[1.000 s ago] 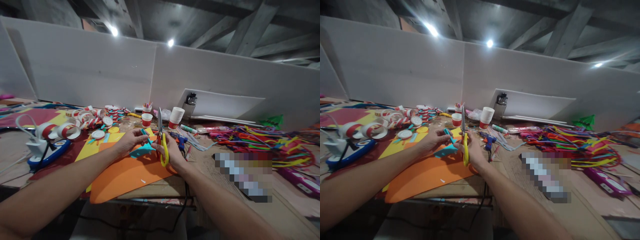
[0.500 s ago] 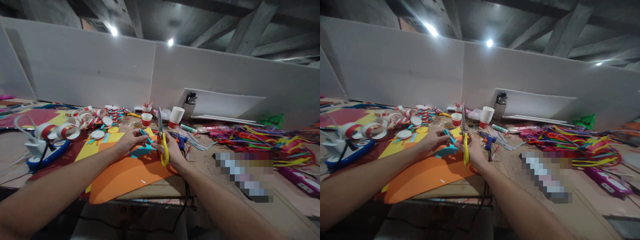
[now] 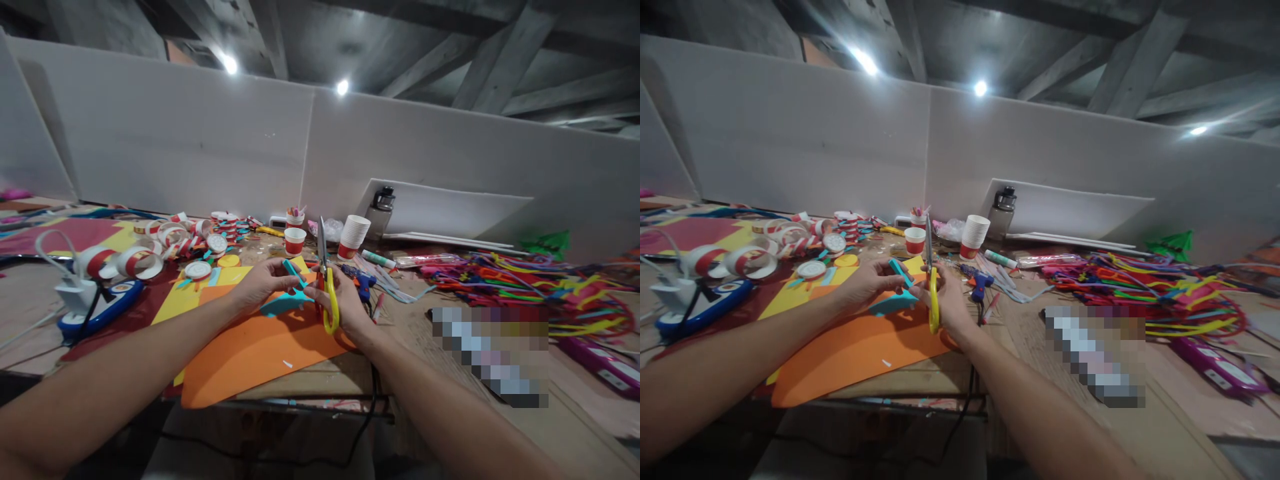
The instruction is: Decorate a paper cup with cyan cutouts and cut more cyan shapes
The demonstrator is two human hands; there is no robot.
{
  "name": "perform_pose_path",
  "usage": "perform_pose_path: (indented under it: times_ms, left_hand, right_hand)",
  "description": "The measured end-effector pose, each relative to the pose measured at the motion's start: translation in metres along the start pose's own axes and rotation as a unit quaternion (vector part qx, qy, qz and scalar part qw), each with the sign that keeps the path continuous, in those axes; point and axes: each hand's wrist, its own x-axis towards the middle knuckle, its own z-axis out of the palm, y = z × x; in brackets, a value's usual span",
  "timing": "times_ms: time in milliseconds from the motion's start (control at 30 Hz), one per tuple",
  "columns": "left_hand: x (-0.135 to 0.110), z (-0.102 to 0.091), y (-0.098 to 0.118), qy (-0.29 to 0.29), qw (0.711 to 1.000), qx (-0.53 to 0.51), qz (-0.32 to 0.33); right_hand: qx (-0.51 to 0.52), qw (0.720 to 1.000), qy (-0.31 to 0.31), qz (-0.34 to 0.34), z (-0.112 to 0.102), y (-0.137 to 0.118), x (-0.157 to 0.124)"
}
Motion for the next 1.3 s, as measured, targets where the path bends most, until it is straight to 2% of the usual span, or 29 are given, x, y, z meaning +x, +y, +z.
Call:
perform_pose_path:
  times_ms: [1300]
  left_hand:
    - [0.0001,-0.0013,-0.0007,0.005,1.0,0.011,-0.015]
  right_hand:
    - [-0.009,1.0,-0.002,-0.005,0.0005,-0.0024,-0.002]
